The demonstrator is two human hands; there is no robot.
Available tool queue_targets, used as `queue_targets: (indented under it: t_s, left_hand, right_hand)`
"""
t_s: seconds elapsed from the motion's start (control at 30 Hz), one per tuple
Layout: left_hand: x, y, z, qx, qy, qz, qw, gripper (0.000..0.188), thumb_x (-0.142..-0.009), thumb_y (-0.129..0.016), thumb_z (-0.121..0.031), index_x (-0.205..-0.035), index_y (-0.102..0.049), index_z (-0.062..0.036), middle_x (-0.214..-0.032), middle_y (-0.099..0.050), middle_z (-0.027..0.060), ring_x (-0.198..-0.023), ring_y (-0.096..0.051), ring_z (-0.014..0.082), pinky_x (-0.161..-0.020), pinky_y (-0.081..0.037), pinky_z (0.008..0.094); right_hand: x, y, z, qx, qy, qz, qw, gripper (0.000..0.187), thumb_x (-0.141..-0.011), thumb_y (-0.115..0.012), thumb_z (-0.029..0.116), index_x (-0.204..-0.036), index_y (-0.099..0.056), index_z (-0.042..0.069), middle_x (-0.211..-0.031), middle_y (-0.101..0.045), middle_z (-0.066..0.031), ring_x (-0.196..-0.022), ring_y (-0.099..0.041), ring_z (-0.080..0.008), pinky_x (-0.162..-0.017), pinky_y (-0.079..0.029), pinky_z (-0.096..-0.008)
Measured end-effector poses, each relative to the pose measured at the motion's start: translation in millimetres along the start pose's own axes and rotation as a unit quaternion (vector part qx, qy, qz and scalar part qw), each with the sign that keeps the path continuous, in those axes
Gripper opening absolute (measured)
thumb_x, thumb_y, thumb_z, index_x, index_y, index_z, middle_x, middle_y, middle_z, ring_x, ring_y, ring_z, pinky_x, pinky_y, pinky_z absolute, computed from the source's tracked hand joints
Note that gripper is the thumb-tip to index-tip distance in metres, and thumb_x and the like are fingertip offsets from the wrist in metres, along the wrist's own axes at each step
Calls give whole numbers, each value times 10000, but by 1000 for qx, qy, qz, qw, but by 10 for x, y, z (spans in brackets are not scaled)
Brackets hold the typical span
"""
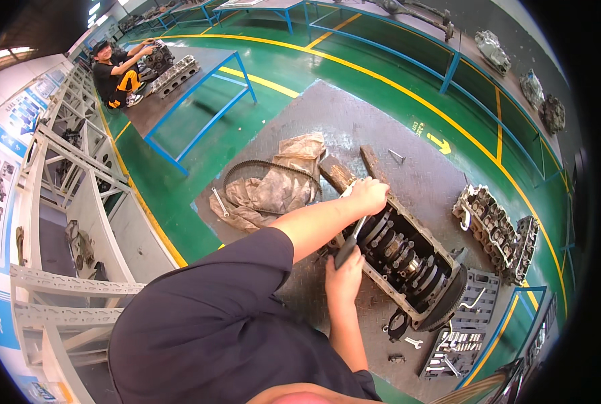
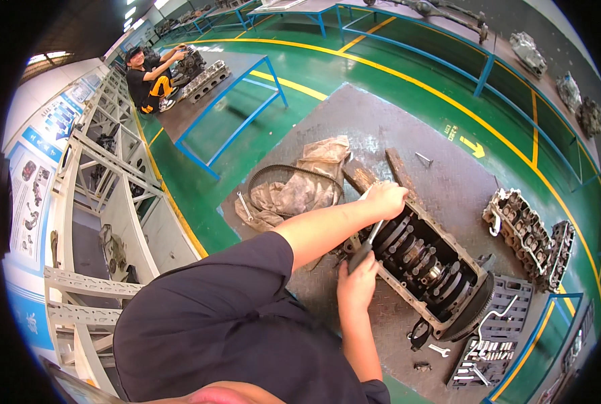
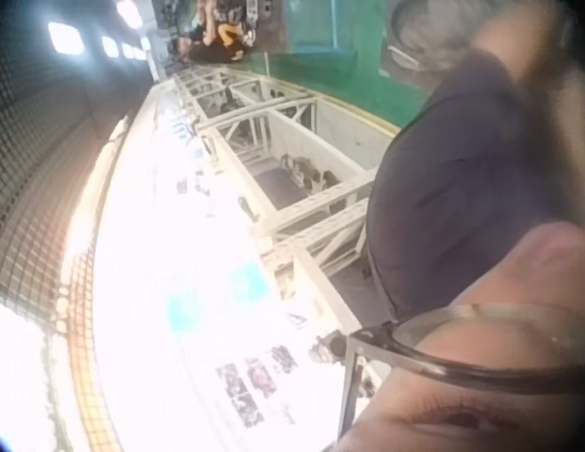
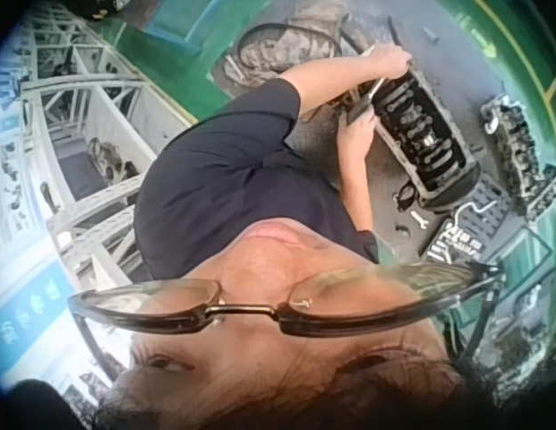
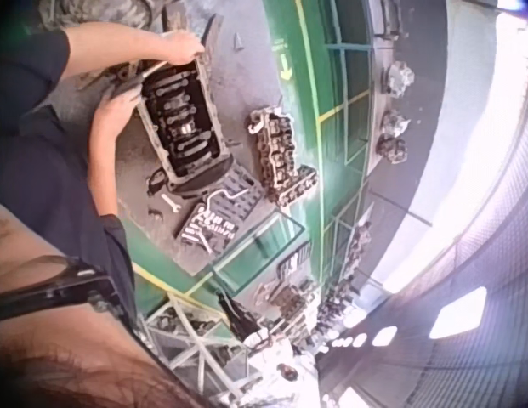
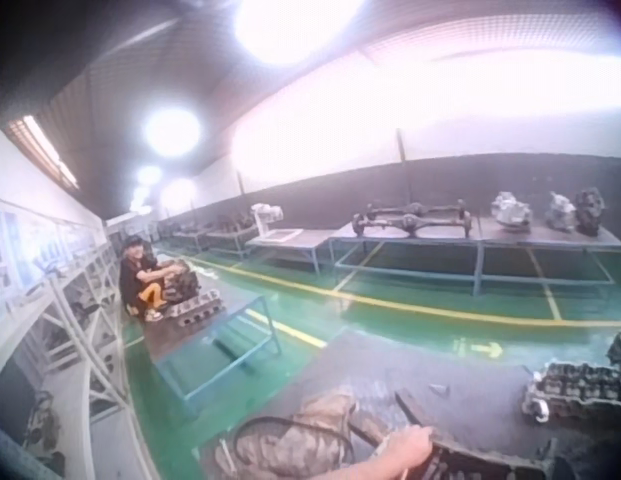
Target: The person is using various tools to disassemble and inspect components of a vehicle engine crankshaft at a workbench.
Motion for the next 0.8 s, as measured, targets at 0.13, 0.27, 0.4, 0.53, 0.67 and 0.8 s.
queue_targets:
  t_s: [0.13, 0.27, 0.4, 0.53, 0.67, 0.8]
  left_hand:
    - [143, 165, -68, 33, -23, -92, 995, 206, -845, -531, -209, -968, -615, -66, -974, -600, 157, -973, -582, 341, -834, -490, 445]
    - [332, 243, -44, -21, -97, -44, 994, 256, -822, -585, -212, -1000, -598, -29, -1040, -562, 161, -1028, -541, 337, -853, -481, 451]
    - [279, 313, 95, 28, -112, 66, 991, 357, -851, -607, -301, -1083, -596, -31, -1067, -555, 166, -1043, -539, 351, -911, -451, 433]
    - [233, 369, 71, 99, -141, 77, 982, 415, -827, -632, -245, -1192, -588, -52, -1102, -560, 166, -1080, -531, 347, -940, -437, 424]
    - [289, 315, -21, -11, -255, 91, 963, 348, -780, -607, -137, -1121, -640, -73, -1121, -579, 156, -1100, -537, 340, -943, -443, 426]
    - [227, 328, -39, -45, -305, 67, 949, 155, -785, -594, -112, -922, -661, -85, -963, -637, 106, -959, -631, 321, -808, -507, 424]
  right_hand:
    - [-52, -58, -28, -13, -16, 12, 1000, 640, -797, -684, 193, -1293, -380, -74, -1126, -495, -286, -970, -566, -468, -816, -503, -483]
    - [-67, 179, -147, 9, -29, 8, 999, 601, -796, -677, 197, -1296, -439, -35, -1099, -509, -258, -932, -582, -439, -812, -502, -477]
    - [-135, 556, -343, 80, -45, -18, 996, 516, -789, -677, 176, -1262, -510, 56, -1094, -538, -197, -931, -602, -391, -798, -511, -456]
    - [-333, 868, -597, 68, -59, -69, 994, 409, -803, -650, 94, -1196, -548, 50, -1107, -536, -202, -968, -584, -401, -833, -487, -447]
    - [-431, 946, -725, 71, -49, -62, 994, 403, -805, -657, 98, -1192, -551, 58, -1118, -527, -215, -969, -582, -406, -837, -487, -450]
    - [-273, 724, -639, 63, -58, -14, 996, 377, -787, -711, 159, -1100, -545, 30, -1064, -535, -216, -933, -586, -417, -821, -491, -462]
Point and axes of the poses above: each hand's wrist, its own x-axis away from the middle knuckle, its own y-axis out of the back of the hand, z = x × y, the point moved 6 cm from there along -x, towards the middle knuckle
